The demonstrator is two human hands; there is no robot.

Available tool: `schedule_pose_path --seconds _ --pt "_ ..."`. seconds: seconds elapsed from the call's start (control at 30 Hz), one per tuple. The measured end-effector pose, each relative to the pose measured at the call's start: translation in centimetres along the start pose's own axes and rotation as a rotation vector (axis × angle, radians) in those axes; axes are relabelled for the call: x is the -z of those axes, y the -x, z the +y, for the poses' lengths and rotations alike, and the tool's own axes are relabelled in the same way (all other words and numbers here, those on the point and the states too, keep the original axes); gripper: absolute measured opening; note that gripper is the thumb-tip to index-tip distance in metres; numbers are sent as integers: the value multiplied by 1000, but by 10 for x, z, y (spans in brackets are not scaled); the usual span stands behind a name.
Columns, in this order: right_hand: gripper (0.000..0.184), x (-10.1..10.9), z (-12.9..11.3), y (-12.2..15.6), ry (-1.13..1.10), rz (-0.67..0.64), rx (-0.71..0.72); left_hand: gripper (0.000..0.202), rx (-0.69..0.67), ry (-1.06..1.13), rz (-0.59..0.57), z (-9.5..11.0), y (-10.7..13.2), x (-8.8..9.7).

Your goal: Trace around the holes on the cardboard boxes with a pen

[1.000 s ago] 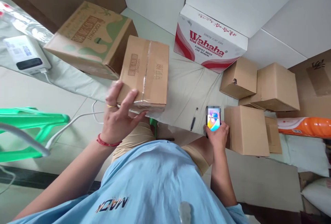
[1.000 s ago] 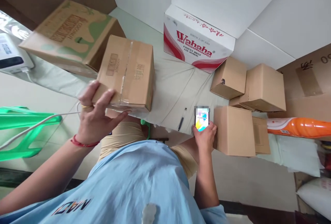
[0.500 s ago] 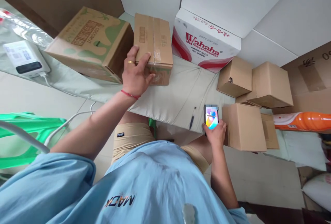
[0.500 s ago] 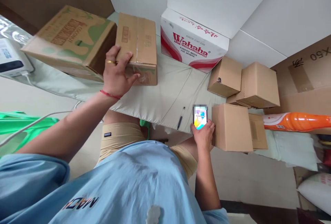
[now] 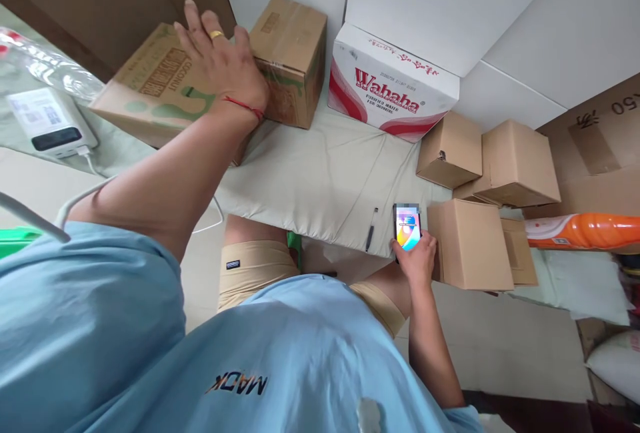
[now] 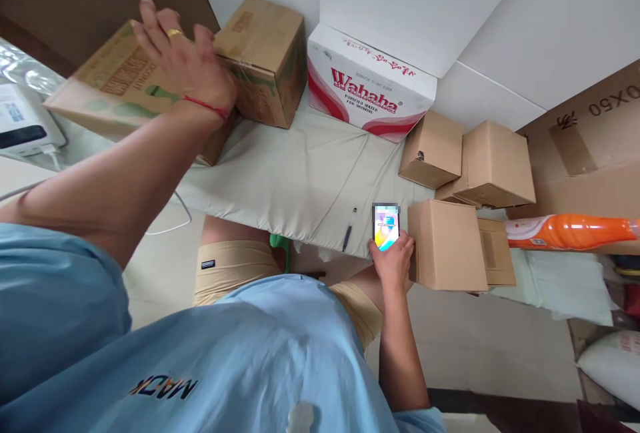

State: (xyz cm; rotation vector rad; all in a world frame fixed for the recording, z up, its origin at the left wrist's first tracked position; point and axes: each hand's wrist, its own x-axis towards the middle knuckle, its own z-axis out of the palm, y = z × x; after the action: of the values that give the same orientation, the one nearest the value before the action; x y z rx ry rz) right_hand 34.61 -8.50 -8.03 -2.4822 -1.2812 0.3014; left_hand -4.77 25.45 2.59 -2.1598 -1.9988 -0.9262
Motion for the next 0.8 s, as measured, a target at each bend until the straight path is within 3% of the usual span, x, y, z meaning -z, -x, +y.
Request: schedule_pose_path --seconds 0.03,0.07,0.13,0.2,0.27,0.43,0.5,0.63,0.73,0.8 --pt "84 0 0 0 1 0 2 73 -16 -11 72 8 5 -2" --pt "83 0 0 -1 3 2 3 63 -115 -4 47 17 12 -4" --pt "83 -1 0 -1 10 7 2 47 -398 67 -171 33 28 -10" --pt "82 -1 1 -2 13 9 -1 48 -511 147 -371 39 40 -18" --pt "82 -2 2 -1 5 13 -1 52 -465 140 -416 37 42 -23" --pt "78 -5 5 1 -24 48 29 53 -287 -8 -304 29 42 -30" --pt "77 -7 3 2 -8 52 34 55 -270 9 -352 34 63 -37" --pt "70 2 -9 14 -32 79 138 51 -192 61 -447 38 136 -55" --pt "56 28 -18 35 -210 111 246 52 -127 82 -451 31 177 -64" --pt "45 55 -19 45 -341 192 276 51 -101 105 -428 26 186 -66"
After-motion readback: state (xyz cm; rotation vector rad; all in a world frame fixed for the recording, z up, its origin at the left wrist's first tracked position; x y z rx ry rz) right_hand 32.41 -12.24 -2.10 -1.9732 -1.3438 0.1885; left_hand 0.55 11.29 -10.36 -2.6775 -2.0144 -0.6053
